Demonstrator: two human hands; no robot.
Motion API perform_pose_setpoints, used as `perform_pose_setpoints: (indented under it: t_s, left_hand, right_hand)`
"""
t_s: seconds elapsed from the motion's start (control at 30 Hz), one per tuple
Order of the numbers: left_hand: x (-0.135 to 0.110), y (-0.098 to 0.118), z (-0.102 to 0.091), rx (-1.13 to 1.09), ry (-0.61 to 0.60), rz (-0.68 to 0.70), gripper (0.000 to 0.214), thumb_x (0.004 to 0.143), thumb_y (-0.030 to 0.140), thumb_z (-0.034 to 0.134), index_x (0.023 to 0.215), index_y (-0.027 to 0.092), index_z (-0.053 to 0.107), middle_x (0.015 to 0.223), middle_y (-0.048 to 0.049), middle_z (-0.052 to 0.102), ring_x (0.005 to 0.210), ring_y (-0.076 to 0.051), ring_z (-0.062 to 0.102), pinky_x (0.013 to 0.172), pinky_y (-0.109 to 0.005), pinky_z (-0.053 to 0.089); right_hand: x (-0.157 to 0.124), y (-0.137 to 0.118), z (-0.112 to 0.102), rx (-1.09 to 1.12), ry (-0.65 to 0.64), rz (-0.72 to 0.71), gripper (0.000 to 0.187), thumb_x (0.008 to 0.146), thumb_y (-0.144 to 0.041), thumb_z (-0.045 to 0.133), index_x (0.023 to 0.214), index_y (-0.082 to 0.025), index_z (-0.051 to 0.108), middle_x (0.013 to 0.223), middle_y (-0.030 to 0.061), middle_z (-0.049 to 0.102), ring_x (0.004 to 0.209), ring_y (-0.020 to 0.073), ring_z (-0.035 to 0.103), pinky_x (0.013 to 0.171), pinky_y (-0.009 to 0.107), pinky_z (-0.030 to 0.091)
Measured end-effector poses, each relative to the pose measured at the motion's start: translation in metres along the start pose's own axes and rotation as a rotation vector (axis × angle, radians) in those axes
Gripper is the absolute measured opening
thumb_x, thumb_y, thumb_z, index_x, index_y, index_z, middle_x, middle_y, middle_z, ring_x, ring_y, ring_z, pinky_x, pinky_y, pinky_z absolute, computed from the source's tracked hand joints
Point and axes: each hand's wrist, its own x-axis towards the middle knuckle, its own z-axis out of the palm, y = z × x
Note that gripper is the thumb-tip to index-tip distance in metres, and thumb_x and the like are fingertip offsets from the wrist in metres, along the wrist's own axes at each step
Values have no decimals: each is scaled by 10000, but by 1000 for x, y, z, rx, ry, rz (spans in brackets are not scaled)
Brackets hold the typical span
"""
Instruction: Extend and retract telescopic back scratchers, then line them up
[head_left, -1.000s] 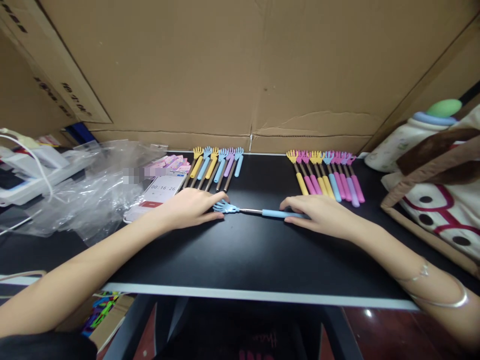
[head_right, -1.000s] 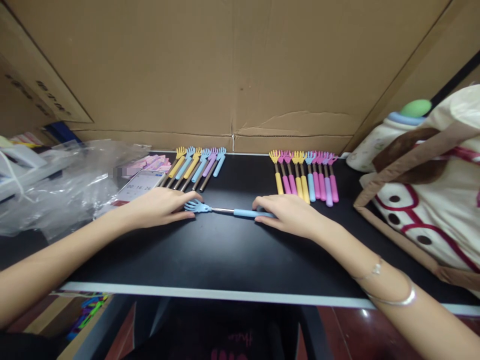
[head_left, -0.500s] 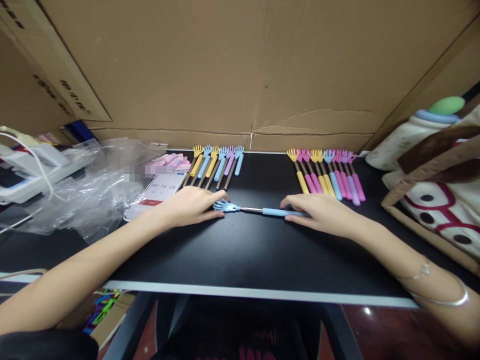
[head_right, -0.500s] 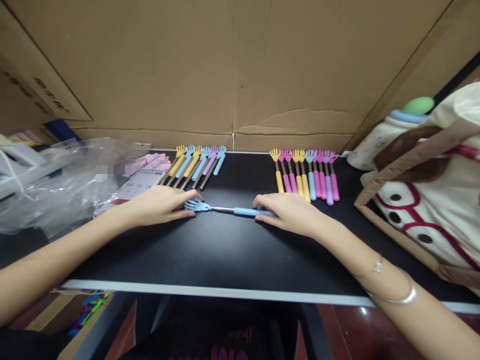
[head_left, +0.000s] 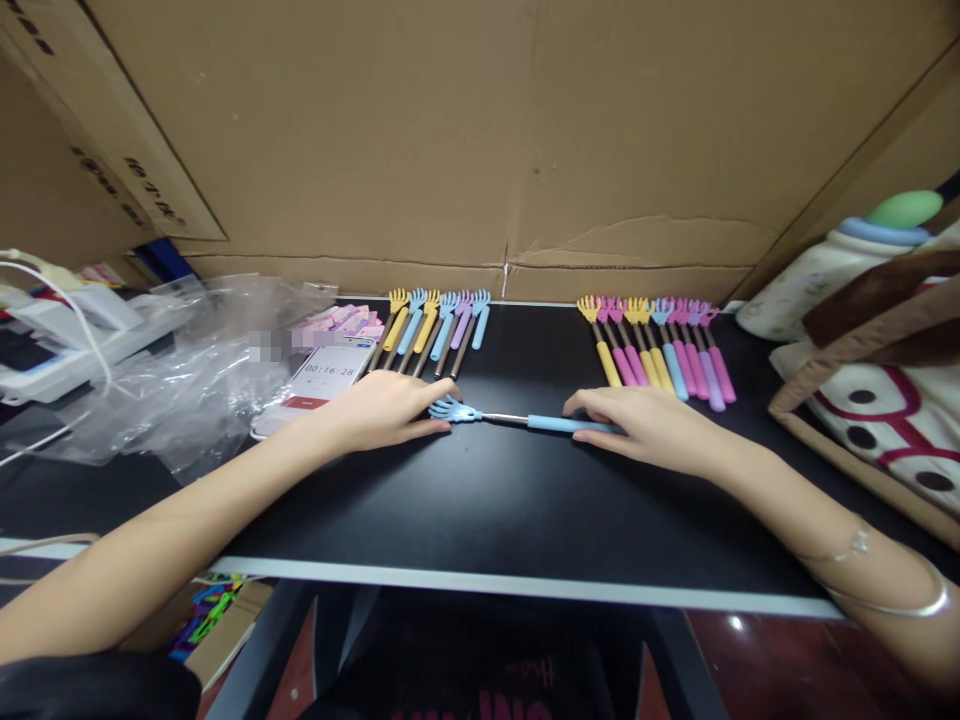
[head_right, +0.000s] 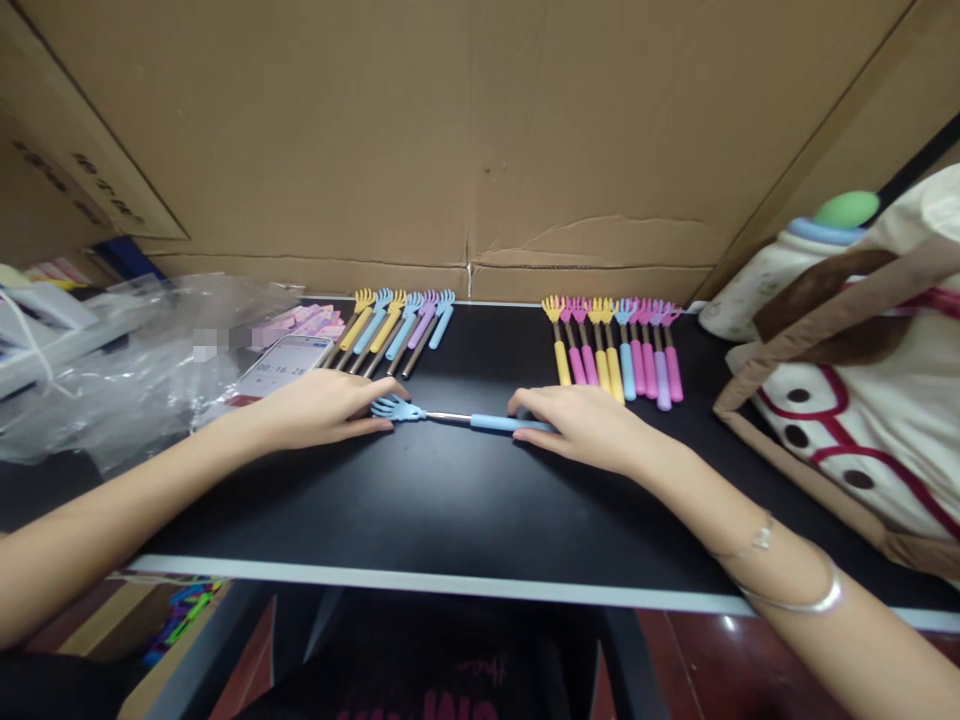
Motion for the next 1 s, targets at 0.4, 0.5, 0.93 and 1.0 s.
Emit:
perform_pose_setpoints:
  t_s: [0.4, 0.5, 0.93, 1.0]
  left_hand:
    - [0, -1, 2, -2, 21, 5, 363, 941, 486, 358, 1179, 245, 491, 769, -23, 673, 690, -192, 652, 588, -233, 415]
    - [0, -2, 3, -6, 24, 4, 370, 939, 495, 356, 1176, 249, 498, 752, -21, 666, 687, -193, 649, 590, -233, 417]
    - [0, 0, 2, -16, 25, -2, 387, 945, 491, 332, 1174, 233, 508, 762, -29, 673, 662, -191, 640, 601, -243, 417]
    - [0, -1, 2, -13, 25, 9, 389, 948, 490, 324, 1176, 230, 502, 755, -28, 671, 657, -191, 640, 591, -243, 413]
  right_hand:
    - [0, 1, 2, 2, -6, 4, 255, 906, -450, 415, 986, -241, 538, 779, 2, 609, 614, 131, 526, 549, 237, 298]
    - [-1, 0, 1, 0, -12, 7, 256, 904, -453, 417, 983, -241, 537, 782, 3, 612, 613, 131, 523, 545, 236, 297]
    - [0, -1, -2, 13, -14, 4, 260, 903, -443, 413, 994, -235, 541, 818, 22, 641, 634, 140, 557, 552, 240, 322]
    - [0, -1, -2, 12, -12, 3, 254, 901, -442, 422, 989, -235, 541, 821, 19, 644, 631, 139, 554, 549, 239, 321]
